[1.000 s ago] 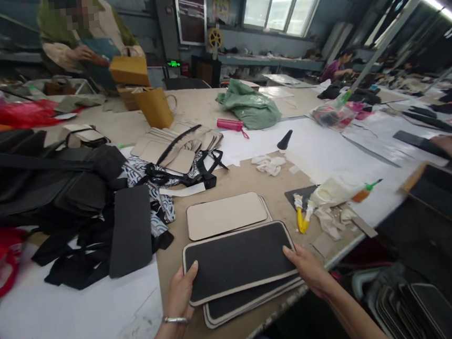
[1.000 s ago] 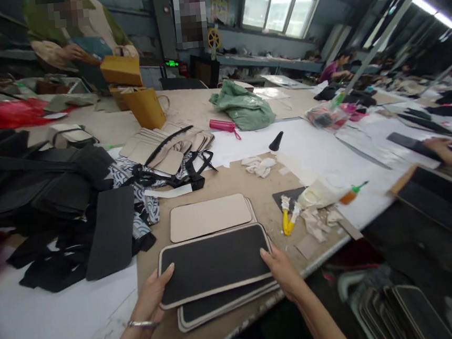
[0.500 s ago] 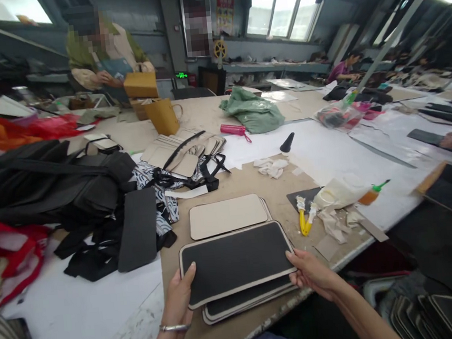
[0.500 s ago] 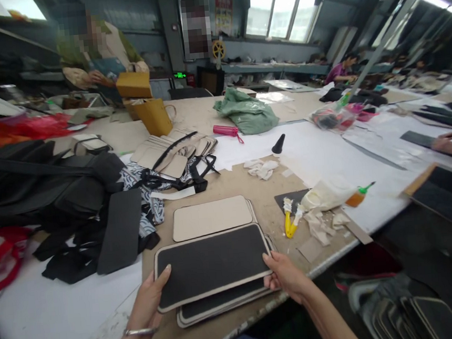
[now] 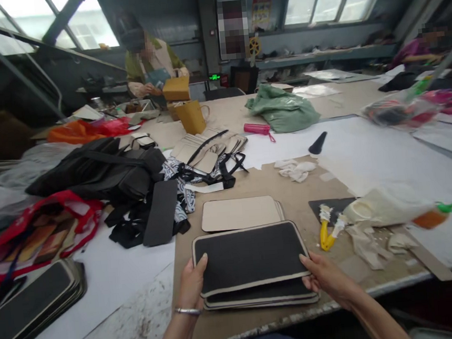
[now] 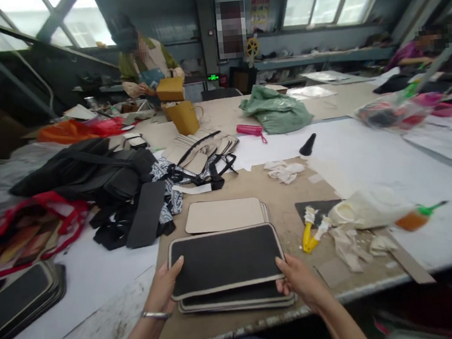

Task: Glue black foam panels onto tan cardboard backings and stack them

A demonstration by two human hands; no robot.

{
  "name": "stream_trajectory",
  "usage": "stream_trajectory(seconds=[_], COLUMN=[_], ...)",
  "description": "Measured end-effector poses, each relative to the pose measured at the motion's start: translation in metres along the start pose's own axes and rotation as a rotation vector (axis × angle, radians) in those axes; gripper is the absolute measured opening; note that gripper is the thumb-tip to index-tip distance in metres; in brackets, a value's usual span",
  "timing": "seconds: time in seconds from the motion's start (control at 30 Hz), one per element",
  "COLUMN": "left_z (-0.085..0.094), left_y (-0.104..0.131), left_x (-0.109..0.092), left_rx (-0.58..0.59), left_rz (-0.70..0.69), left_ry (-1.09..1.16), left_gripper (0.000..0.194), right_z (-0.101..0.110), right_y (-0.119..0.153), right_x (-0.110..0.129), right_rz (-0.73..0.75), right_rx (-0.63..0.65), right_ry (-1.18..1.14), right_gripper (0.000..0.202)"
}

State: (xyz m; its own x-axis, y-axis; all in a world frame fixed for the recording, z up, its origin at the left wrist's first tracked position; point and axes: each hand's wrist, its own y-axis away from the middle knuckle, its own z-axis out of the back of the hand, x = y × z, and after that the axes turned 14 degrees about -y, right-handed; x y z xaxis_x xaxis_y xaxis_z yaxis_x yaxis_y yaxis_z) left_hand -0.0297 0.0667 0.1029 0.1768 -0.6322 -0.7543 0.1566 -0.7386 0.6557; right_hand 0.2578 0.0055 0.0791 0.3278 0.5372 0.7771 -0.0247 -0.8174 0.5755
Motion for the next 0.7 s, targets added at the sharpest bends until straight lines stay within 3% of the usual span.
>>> stream_trajectory(seconds=[0.17, 0.37, 0.53, 0.7], left_z=[-0.004, 0.000, 0.011, 0.020], left_y=[0.002, 0.003, -0.005, -0.013], left_x=[0.007, 0.006, 0.013, 0.019], left_rx=[0.006, 0.062, 0.101, 0.109], left_rz=[-0.059, -0.037, -0.085, -0.105], left_ry=[0.096, 0.168, 0.111, 0.098], left_gripper=[0.012, 0.023, 0.041, 0.040], right_z=[0.012, 0.022, 0.014, 0.005], right_y=[-0.005, -0.011, -0.007, -0.002], right_x=[-0.004, -0.003, -0.002, -0.005], right_rz=[-0.071, -0.061, -0.024, -0.036], right_rx=[0.003, 0.007, -0.043, -0.054], right_ry=[0.055, 0.127, 0.187, 0.198], right_gripper=[0.045, 0.045, 0.044, 0.039])
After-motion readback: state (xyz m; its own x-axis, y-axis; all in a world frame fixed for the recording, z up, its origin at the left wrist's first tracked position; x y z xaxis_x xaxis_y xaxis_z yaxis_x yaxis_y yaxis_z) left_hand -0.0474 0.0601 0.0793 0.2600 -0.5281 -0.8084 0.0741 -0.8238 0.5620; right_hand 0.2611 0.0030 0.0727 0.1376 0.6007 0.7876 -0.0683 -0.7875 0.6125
